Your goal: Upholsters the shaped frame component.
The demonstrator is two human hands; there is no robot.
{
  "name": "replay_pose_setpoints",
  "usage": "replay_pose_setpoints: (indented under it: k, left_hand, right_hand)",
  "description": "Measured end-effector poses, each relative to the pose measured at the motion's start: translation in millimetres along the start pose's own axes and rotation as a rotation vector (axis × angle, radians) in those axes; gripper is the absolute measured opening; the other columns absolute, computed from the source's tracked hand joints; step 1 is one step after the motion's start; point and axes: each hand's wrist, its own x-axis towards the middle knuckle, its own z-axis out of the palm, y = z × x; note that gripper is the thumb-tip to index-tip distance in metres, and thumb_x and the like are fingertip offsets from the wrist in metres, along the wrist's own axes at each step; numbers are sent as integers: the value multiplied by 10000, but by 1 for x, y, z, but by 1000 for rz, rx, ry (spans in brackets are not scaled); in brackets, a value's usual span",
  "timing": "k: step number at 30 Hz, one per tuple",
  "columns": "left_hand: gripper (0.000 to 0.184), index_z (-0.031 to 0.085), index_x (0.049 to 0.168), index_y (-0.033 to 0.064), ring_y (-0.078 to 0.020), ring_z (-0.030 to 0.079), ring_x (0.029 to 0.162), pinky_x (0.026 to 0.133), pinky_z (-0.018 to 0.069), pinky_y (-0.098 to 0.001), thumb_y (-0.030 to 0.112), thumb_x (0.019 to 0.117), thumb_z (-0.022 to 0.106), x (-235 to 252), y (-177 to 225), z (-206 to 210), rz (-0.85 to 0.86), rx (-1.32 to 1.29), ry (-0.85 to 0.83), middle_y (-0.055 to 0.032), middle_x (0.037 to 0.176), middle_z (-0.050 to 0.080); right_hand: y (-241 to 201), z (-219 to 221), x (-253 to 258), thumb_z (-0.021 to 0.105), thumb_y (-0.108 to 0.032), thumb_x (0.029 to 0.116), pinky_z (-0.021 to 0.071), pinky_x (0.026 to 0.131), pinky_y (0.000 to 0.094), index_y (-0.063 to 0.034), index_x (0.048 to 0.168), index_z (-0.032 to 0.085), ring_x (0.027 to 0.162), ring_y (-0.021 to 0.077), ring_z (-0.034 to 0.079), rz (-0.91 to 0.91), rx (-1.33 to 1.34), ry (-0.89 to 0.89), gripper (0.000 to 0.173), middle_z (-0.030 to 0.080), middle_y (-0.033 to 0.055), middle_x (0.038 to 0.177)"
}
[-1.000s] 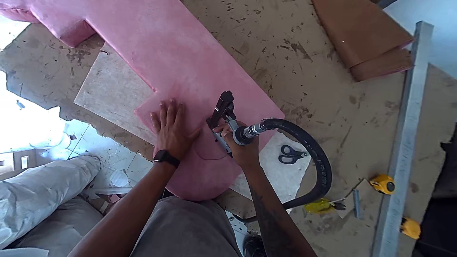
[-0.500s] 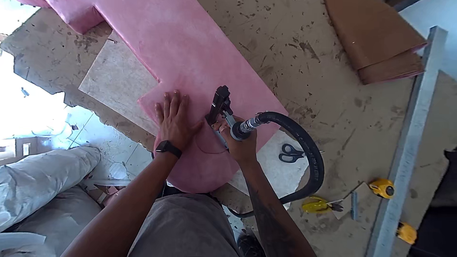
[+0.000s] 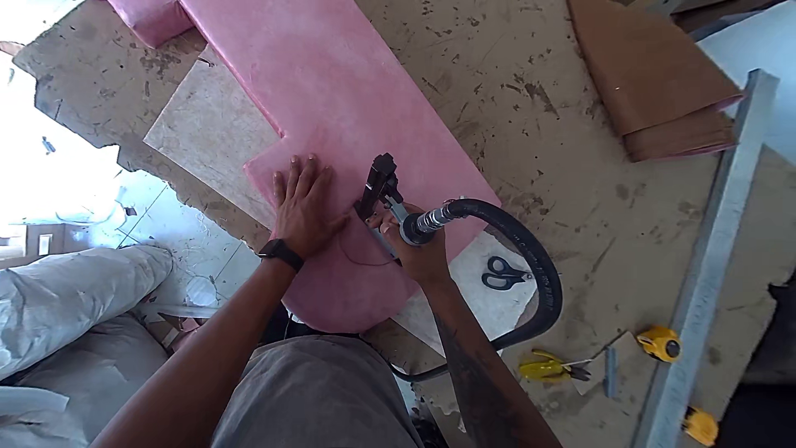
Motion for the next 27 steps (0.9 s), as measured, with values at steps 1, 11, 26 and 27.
replay_pose_setpoints:
  k: [1,11,26,27]
  left_hand:
    - [969,409,1580,325,-253,55,1608,1275,0,-620,791,764,647,-1,-2,-1,12,-18,3,26,1725,199]
    - [535,551,1499,269,-165,103,1602,1295,-1,-563,355,981,448,-6,-24,-6,105,-284,32,83,1675,331]
    - [544,561,1481,265,-159,156,1591,1305,100,-539,357,944,572,-7,-37,-15,188,-220,14,89,1659,357]
    - [517,580,1465,263,-154,173,1586,1307,121,-530,358,956,576,-8,-41,-17,205,-235,14,92,1649,374]
  right_hand:
    - [1,-3,-1,658,-150,918,610,804,370,-67,987,695,887,196,726,11,6,-18,115,759,78,969]
    - [4,-6,3,658,-150,915,608,803,343,-54,983,684,881,179,717,-50,70,-157,121,744,80,955]
    - [24,-51,-133,736,-230,886,568,942,535,-88,916,678,1008,330,686,19,444,648,156,702,119,957]
    - [28,-57,-158,660,-231,921,531,1010,567,-108,868,648,1086,360,660,5,520,767,134,687,118,994]
